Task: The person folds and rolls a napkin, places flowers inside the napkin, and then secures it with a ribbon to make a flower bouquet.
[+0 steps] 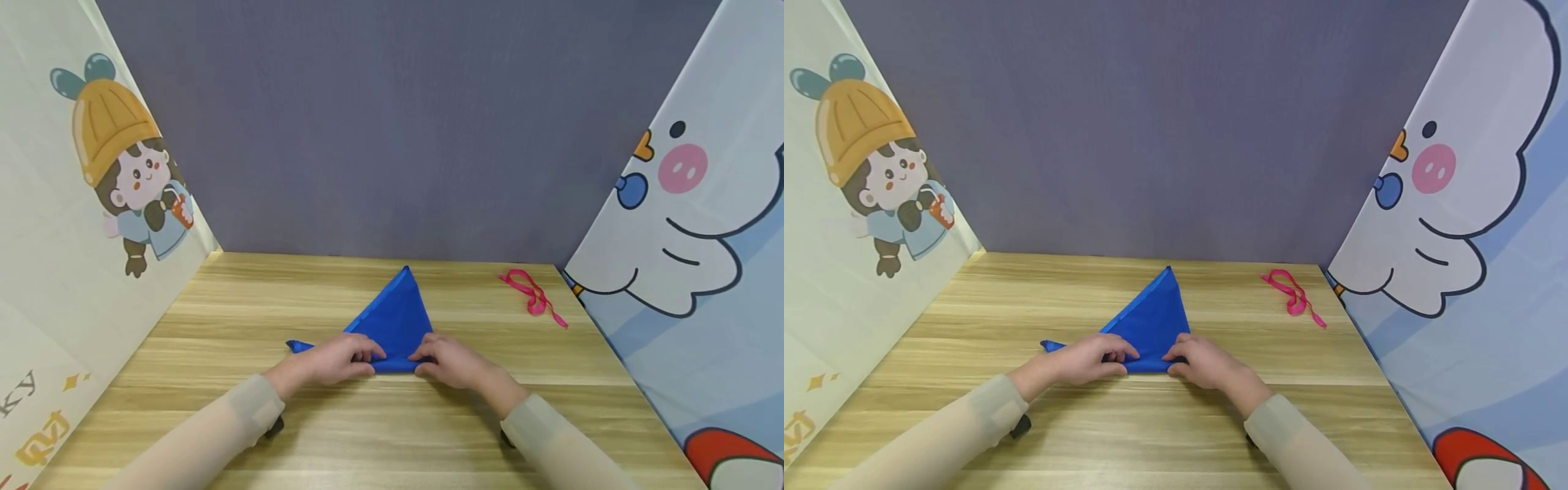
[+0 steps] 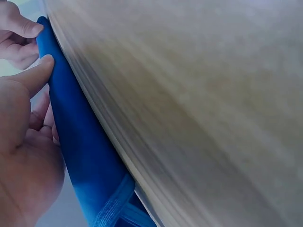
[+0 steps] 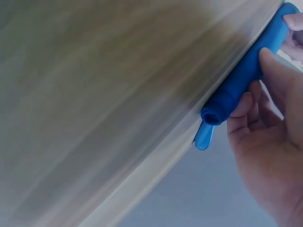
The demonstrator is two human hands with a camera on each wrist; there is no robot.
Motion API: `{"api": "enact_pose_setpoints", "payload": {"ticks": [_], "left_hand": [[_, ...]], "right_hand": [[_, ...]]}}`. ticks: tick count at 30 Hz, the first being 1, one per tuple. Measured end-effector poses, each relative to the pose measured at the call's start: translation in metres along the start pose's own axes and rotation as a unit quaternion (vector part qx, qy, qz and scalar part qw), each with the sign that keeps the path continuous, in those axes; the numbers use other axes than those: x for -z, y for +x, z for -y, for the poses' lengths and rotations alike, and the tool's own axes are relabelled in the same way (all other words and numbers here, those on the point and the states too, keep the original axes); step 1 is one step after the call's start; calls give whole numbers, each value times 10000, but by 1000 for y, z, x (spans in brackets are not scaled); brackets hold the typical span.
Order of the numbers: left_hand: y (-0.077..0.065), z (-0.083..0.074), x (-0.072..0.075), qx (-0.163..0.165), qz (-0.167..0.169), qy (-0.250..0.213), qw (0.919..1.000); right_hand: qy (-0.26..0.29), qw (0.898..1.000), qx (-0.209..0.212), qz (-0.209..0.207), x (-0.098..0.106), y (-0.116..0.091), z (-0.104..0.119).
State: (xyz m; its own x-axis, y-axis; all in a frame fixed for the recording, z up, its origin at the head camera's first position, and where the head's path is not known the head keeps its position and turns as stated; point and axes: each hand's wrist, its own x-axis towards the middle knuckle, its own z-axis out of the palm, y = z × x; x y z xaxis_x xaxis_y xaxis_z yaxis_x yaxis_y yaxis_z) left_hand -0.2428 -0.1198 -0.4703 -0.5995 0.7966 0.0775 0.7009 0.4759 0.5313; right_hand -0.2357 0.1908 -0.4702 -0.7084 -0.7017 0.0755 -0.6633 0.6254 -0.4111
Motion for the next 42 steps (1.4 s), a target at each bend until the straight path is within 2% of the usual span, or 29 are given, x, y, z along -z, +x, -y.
{"api": "enact_pose_setpoints", "payload": {"ticks": [7, 12, 16, 19, 25, 35, 42], "left_hand": [[-1, 1, 1, -17, 207, -99, 9997], [0, 3, 1, 134, 261, -173, 9994], [4, 6, 2, 133, 226, -128, 9996], [6, 7, 2, 12, 175, -105, 9998], [9, 6, 2, -164, 85, 248, 9995], [13, 1, 1, 190, 64, 357, 9992], [16, 0, -1, -235, 20, 694, 9973]], "right_hand": [[-92, 9999, 78, 16, 1, -1, -2], [-144, 9999, -18, 15, 0, 1, -2], [85, 9997, -202, -50, -1, 3, -3], [207, 9994, -236, -122, -1, 4, -3], [-204, 9995, -73, -237, -1, 3, -1], [-536, 9983, -62, -227, 0, 3, 7], [-647, 9971, 160, -356, -1, 3, 8]]}}
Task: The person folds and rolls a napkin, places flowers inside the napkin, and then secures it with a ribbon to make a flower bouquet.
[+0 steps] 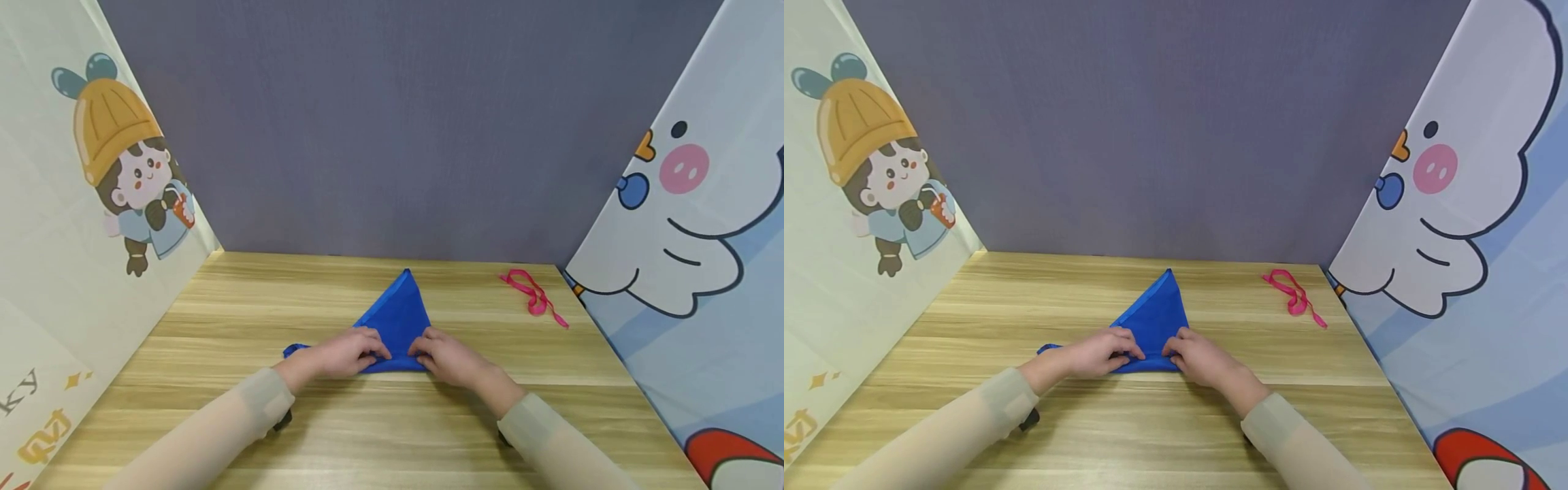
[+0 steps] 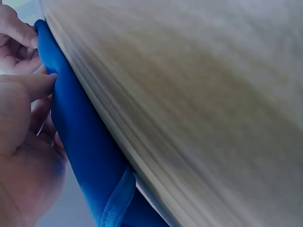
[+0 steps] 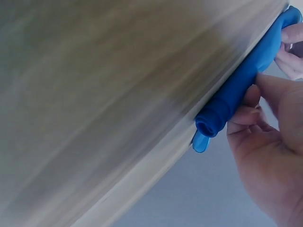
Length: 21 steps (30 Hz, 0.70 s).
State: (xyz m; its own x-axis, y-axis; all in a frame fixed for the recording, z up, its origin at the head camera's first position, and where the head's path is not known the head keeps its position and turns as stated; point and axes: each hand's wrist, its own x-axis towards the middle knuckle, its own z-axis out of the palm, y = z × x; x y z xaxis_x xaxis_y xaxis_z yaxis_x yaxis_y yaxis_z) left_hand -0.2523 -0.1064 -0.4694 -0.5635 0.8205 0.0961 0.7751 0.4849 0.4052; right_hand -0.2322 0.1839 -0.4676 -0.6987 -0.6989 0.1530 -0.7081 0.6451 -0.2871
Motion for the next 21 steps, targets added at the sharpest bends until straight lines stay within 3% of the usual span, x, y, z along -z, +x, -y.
{"api": "enact_pose_setpoints", "payload": {"ticks": [4, 12, 17, 21], "left_hand": [[0, -1, 1, 76, 97, 130, 9998], [2, -8, 3, 468, 369, 213, 9980], [3, -7, 2, 349, 329, 339, 9983], [3, -5, 2, 148, 196, 99, 9997]], "right_hand": [[-12, 10000, 75, -37, -1, 0, 0], [325, 9983, -359, 335, -2, -2, -2], [420, 9987, -116, 257, -1, -3, -5], [468, 9986, -37, 235, 0, -3, -6]]}}
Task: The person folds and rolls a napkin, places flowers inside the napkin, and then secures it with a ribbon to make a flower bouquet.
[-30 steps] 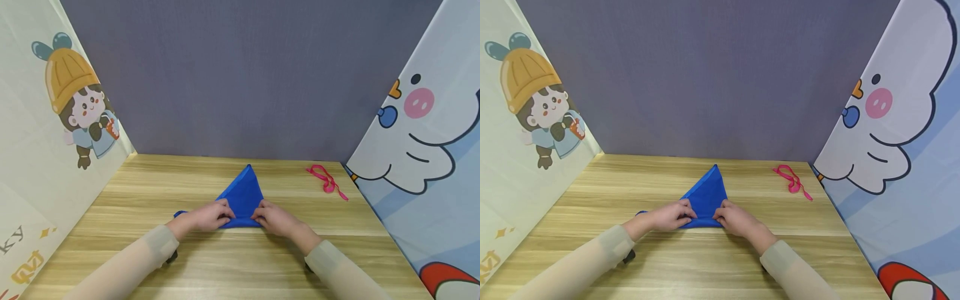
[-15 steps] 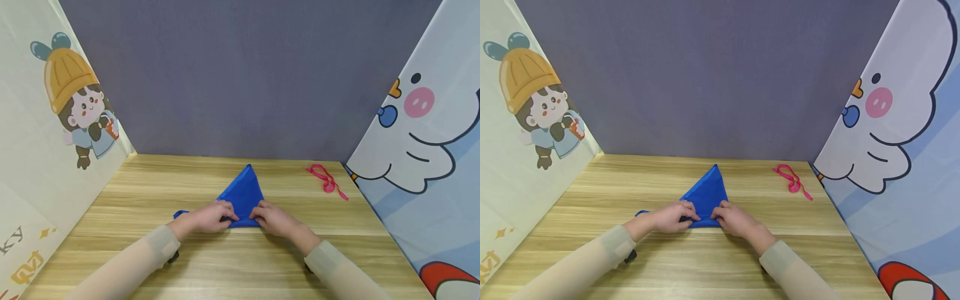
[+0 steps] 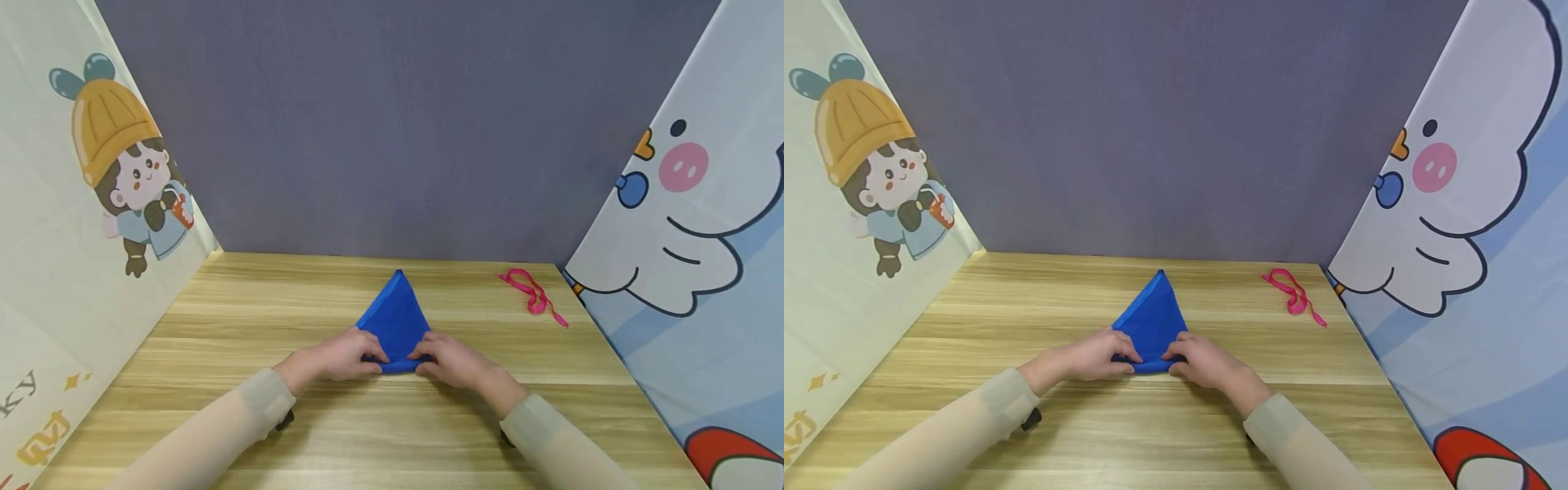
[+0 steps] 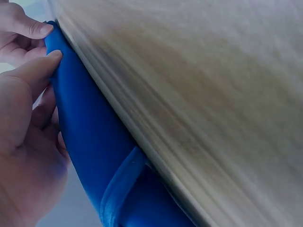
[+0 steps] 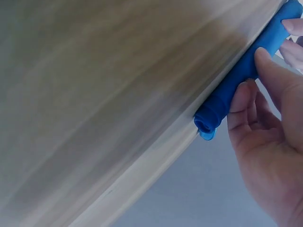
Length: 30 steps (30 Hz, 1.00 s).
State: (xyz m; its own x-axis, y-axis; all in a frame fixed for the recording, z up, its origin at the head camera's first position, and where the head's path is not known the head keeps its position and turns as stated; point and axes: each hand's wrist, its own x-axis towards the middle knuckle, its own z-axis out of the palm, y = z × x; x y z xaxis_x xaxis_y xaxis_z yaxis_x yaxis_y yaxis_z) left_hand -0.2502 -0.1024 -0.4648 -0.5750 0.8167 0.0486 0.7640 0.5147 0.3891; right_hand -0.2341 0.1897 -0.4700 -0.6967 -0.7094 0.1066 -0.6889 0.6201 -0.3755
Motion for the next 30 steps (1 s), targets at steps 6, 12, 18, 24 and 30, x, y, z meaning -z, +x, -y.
{"api": "enact_pose_setpoints", "payload": {"ticks": [6, 12, 18, 24, 30], "left_hand": [[-1, 1, 2, 355, -61, -757, 9965], [0, 5, 0, 858, -246, -1584, 9833], [3, 7, 1, 785, -284, -1458, 9858], [4, 5, 2, 790, -213, -1251, 9888], [3, 5, 1, 455, -425, -377, 9973]], "right_hand": [[-22, 10000, -87, -11, 2, 1, 0], [48, 9998, -115, -137, 3, 2, 0], [157, 9996, -90, -223, 2, 2, -3], [30, 9996, 6, -271, -1, 1, -7], [-4, 9997, -136, -204, 1, 1, -6]]}}
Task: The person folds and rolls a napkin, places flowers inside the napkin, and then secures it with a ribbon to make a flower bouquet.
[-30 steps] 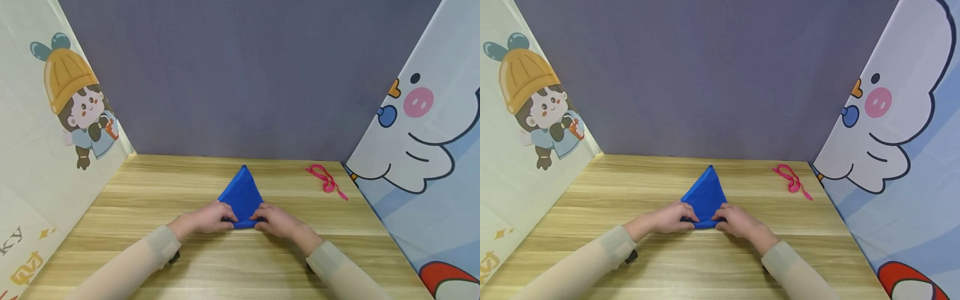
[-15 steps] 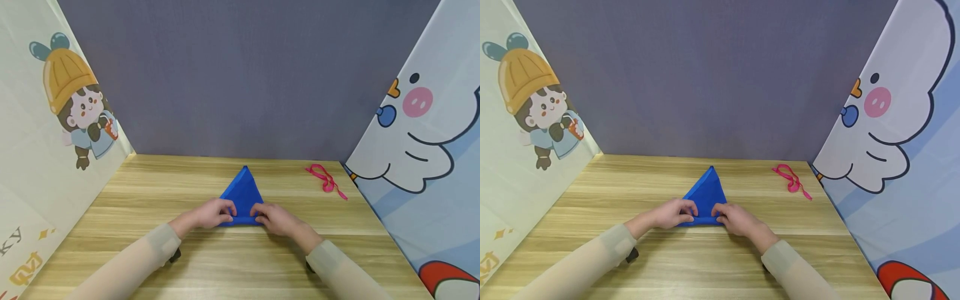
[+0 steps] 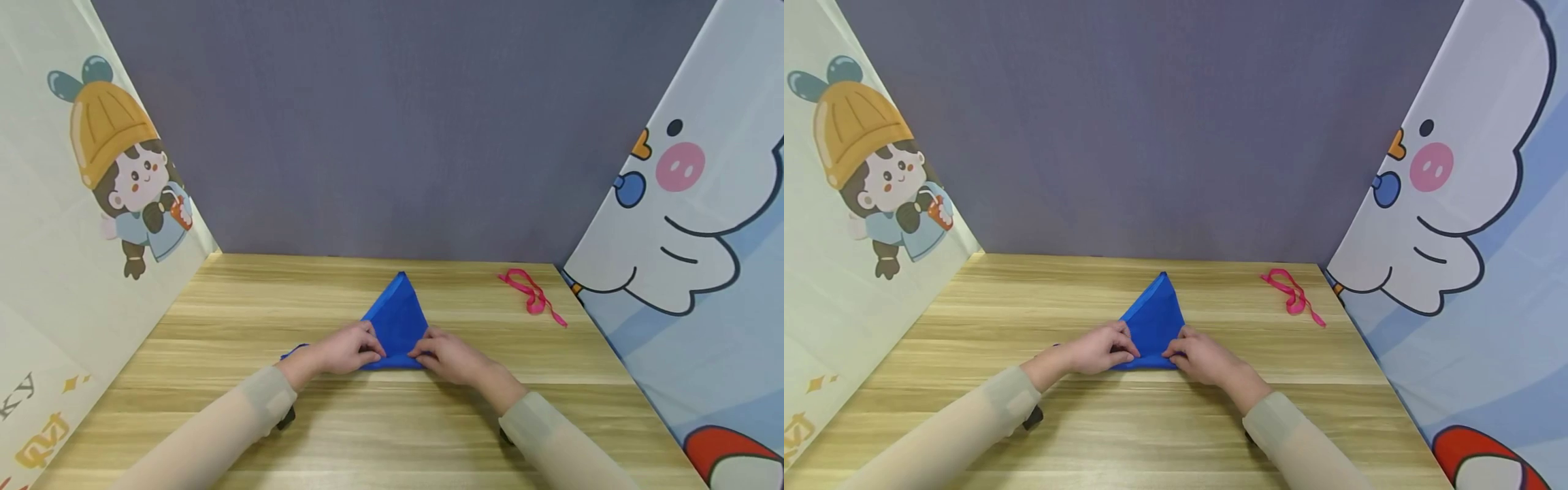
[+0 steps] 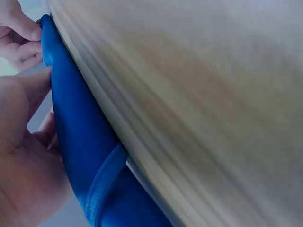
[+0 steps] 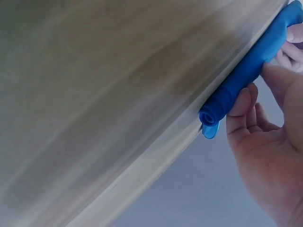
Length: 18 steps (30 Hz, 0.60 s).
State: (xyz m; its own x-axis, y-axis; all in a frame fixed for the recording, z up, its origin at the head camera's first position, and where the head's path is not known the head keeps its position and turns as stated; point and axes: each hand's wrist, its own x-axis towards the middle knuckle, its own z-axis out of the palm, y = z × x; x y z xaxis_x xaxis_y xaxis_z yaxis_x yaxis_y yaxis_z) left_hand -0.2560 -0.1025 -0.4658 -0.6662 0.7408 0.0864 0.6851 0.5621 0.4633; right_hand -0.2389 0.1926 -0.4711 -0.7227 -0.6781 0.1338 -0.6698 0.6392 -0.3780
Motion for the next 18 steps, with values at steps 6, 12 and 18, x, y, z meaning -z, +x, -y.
{"api": "enact_pose_setpoints", "payload": {"ticks": [6, 12, 18], "left_hand": [[0, -4, 1, -205, -14, 487, 9986], [0, -6, 2, -162, 236, 327, 9991], [0, -6, 1, -192, 345, 212, 9990]], "right_hand": [[19, 9991, -351, 241, 1, 1, 3], [72, 9983, -466, 337, 0, 1, 3], [46, 9991, -295, 317, 2, 1, 3]]}}
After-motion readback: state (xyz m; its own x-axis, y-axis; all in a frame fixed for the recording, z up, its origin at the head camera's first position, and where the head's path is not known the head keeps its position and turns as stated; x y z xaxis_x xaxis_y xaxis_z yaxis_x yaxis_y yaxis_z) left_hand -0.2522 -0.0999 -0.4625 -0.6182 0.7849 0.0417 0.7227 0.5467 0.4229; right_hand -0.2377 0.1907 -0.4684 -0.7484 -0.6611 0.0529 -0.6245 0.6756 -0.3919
